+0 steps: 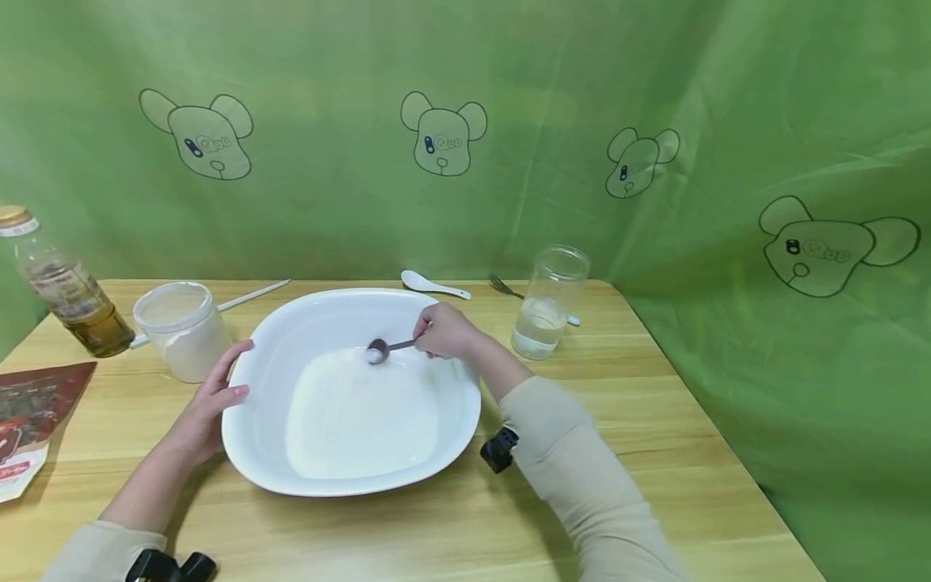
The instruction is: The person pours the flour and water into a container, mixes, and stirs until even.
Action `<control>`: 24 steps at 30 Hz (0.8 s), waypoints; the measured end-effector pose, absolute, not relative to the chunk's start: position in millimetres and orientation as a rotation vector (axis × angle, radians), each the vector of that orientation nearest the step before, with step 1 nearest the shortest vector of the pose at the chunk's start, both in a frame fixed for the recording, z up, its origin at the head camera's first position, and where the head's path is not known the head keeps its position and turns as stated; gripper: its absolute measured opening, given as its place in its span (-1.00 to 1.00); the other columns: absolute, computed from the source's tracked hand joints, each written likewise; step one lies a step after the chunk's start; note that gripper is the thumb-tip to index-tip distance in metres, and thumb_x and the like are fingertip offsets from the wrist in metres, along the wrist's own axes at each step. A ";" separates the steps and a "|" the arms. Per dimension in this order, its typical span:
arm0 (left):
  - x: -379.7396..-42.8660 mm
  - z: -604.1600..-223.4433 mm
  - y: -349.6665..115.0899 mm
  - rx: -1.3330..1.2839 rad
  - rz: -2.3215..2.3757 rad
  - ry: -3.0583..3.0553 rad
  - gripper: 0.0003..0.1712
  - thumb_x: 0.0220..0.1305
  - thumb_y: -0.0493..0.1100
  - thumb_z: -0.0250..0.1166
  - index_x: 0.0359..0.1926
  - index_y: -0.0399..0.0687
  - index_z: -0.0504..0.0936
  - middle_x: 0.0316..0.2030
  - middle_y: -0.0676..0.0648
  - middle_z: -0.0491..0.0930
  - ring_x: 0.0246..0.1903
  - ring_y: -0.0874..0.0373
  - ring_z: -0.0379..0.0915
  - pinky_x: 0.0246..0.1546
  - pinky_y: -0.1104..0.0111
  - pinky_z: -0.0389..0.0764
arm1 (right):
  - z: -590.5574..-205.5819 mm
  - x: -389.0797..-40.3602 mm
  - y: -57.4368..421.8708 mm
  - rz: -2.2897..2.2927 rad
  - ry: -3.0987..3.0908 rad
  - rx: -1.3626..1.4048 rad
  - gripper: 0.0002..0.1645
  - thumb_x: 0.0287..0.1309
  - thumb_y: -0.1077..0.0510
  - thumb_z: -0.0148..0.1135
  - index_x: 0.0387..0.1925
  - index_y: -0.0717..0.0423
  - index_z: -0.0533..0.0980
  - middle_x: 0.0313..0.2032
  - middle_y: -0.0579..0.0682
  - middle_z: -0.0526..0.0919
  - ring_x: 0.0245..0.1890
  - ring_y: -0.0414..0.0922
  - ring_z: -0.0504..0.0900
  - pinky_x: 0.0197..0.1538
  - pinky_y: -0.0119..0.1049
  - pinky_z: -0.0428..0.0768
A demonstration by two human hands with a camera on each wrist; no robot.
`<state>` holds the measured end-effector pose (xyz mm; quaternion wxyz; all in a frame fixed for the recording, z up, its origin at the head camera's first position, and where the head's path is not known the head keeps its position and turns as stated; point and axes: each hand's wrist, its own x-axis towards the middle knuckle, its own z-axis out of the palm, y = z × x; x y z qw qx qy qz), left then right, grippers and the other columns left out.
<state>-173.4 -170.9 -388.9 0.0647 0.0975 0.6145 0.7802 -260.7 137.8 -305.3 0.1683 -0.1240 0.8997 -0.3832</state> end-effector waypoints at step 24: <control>-173.4 -388.9 -171.0 0.308 2.377 1.826 -0.40 0.17 -0.28 -0.03 0.22 0.18 0.07 -0.05 -0.18 0.26 -0.20 0.07 0.43 -0.31 0.18 0.53 | -297.0 -208.9 145.4 -0.894 2.227 -0.658 -0.89 -0.13 0.41 0.10 -0.48 0.21 0.47 -0.75 -0.01 0.39 -0.82 -0.24 0.22 -0.75 -0.51 0.17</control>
